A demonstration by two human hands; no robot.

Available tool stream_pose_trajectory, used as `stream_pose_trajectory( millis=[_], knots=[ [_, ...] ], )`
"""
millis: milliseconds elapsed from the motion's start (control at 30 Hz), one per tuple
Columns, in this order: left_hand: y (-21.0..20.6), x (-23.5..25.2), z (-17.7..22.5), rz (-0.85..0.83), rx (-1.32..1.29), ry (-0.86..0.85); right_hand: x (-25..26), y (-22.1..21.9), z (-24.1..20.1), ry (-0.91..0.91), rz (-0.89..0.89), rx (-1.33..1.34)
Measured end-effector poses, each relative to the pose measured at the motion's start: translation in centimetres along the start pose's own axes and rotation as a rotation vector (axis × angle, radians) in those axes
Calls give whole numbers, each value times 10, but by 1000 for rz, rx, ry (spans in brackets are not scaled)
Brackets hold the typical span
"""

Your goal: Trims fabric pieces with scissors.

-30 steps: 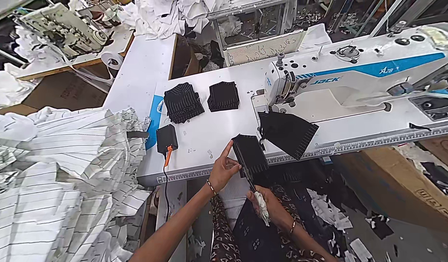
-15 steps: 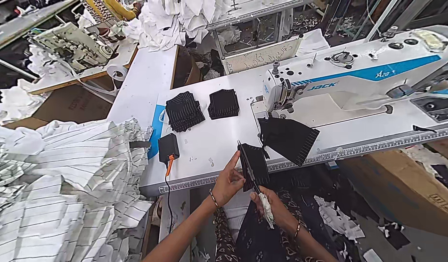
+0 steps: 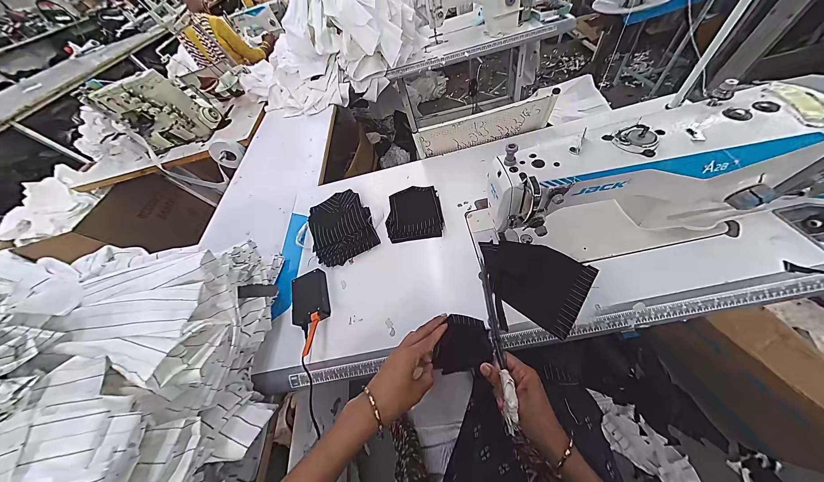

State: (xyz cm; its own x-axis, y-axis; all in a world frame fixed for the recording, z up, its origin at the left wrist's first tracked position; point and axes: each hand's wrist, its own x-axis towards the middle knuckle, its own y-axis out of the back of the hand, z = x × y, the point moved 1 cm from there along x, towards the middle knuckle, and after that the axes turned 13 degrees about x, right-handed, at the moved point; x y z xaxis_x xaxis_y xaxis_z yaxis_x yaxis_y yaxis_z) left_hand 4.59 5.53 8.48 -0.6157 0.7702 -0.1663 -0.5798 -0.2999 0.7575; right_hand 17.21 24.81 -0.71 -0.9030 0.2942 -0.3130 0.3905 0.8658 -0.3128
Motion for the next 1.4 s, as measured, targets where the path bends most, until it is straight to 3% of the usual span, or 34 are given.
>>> stream_pose_trajectory(
  millis=[133, 267, 367, 533, 733, 867, 967, 1133, 1267, 1367, 1400],
  knots=[
    [44, 20, -6, 285, 110, -147, 14, 7, -4, 111, 63, -44],
    [106, 72, -22, 443, -202, -144, 26, 14, 2, 138, 84, -158],
    [137, 129, -61, 507, -455, -30, 28, 14, 2, 120, 64, -186],
    [130, 206, -149, 376, -396, 283, 27, 10, -7, 62, 67, -210],
    [122, 216, -177, 291, -362, 386, 25, 6, -9, 95, 86, -245],
    [119, 211, -144, 356, 5, 350, 26, 10, -3, 145, 71, -214],
    [80, 201, -102, 528, 136, 110, 28, 18, 14, 229, 39, -159],
    [-5, 184, -27, 516, 110, -344, 17, 36, 9, 535, -3, -140],
    [-81, 165, 34, 224, 235, -609, -11, 56, -9, 669, 90, -164],
    [-116, 159, 71, -194, 522, -495, -33, 70, -11, 653, 219, -161],
    [-124, 159, 76, -226, 578, -464, -40, 73, -10, 646, 259, -148]
  ],
)
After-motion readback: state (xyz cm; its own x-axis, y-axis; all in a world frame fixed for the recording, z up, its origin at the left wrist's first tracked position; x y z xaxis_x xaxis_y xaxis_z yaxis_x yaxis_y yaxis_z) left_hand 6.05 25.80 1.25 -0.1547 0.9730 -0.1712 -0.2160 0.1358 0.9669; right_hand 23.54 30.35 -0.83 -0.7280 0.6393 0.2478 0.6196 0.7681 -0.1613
